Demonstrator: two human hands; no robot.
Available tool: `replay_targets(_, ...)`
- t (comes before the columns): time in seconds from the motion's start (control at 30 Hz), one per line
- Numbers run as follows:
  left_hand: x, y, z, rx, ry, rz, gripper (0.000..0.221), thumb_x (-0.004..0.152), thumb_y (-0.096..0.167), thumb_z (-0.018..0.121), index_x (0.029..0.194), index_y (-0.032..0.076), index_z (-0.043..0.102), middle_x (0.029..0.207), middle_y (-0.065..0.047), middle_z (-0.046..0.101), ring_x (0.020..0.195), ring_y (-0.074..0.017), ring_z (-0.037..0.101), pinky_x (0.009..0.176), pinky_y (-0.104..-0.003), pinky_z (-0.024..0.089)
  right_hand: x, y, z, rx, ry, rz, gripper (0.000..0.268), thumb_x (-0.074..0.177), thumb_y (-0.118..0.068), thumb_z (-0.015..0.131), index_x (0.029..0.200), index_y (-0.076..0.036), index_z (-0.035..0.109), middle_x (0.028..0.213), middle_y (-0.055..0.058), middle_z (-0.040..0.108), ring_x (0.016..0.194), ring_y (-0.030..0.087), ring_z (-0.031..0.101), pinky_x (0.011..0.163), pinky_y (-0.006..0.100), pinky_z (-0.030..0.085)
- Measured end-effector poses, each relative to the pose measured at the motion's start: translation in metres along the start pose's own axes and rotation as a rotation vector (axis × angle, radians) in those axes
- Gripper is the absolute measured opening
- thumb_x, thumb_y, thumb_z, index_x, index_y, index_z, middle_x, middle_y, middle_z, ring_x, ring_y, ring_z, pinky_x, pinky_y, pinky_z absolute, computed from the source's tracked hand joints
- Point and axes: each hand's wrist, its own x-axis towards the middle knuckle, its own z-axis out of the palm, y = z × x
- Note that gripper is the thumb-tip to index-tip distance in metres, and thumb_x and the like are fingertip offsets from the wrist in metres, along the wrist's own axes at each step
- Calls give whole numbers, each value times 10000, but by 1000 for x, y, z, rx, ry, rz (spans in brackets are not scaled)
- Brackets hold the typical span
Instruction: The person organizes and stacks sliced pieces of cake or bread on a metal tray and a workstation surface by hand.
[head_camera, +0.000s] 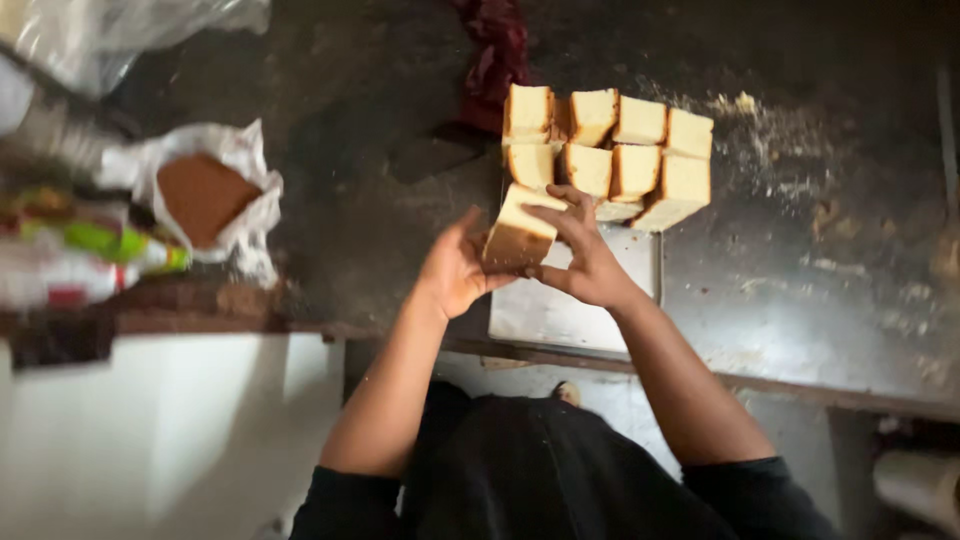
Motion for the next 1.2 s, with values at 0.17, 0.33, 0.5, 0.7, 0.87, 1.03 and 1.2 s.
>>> replay_targets(0.17, 28, 2, -34, 89, -235, 54, 478, 944, 304, 652, 1354, 70, 579, 1226, -86, 700, 1102, -230, 699, 929, -393, 592, 9, -12, 32, -741, 131, 141, 798, 670, 17, 848, 1413, -194, 648, 1397, 208, 401, 1220, 381, 469, 996, 455, 525)
replay_targets(0.33, 55, 5, -20, -46, -250, 176, 426, 918, 171, 753, 1304, 55, 614, 1166, -65, 692, 1023, -175, 672, 861, -320, 556, 27, -12, 36, -423, 327, 325, 716, 819, 22, 653, 1504, -164, 567, 1433, 157, 477, 1274, 305, 614, 934, 375, 627)
replay_targets(0.5, 91, 10, -11, 25, -180, 404, 364, 882, 81, 776, 1189, 32, 587, 1128, -94, 681, 1006, -181, 676, 879, -321, 569, 60, -2, -3, -376, 193, 126, 771, 794, -87, 715, 1507, -7, 431, 1544, 251, 350, 1407, 419, 453, 1075, 464, 511)
replay_targets(0.7, 138, -5, -19, 256, -9, 629, 374, 851, 24, 798, 1161, 12, 590, 1069, -84, 687, 940, -163, 664, 806, -313, 553, 105, 39, -17, -486, 206, 317, 724, 845, -289, 834, 1409, -13, 474, 1366, 217, 495, 1280, 368, 537, 1054, 429, 466)
replay_targets(0.87, 152, -17, -32, 535, 148, 756, 325, 826, -2, 823, 1101, -14, 650, 1004, -76, 708, 887, -158, 657, 787, -319, 559, 112, 50, -25, -568, 88, 308, 711, 733, -164, 790, 1378, -43, 519, 1307, 209, 524, 1253, 389, 560, 1043, 435, 491)
replay_targets(1.03, 136, -15, -30, 911, 222, 869, 319, 823, 16, 800, 1113, 23, 668, 964, -75, 767, 849, -150, 749, 748, -285, 582, 111, 36, -30, -692, -17, 292, 814, 692, -163, 807, 1423, -68, 461, 1359, 215, 507, 1294, 418, 506, 1066, 478, 439)
replay_targets(1.2, 134, -8, -16, 942, 183, 884, 398, 818, 24, 816, 1178, 35, 645, 1020, -79, 754, 873, -164, 734, 753, -296, 588, 126, 23, -35, -807, -174, 273, 1010, 628, -148, 861, 1518, -162, 384, 1405, 217, 482, 1355, 425, 430, 1118, 523, 336)
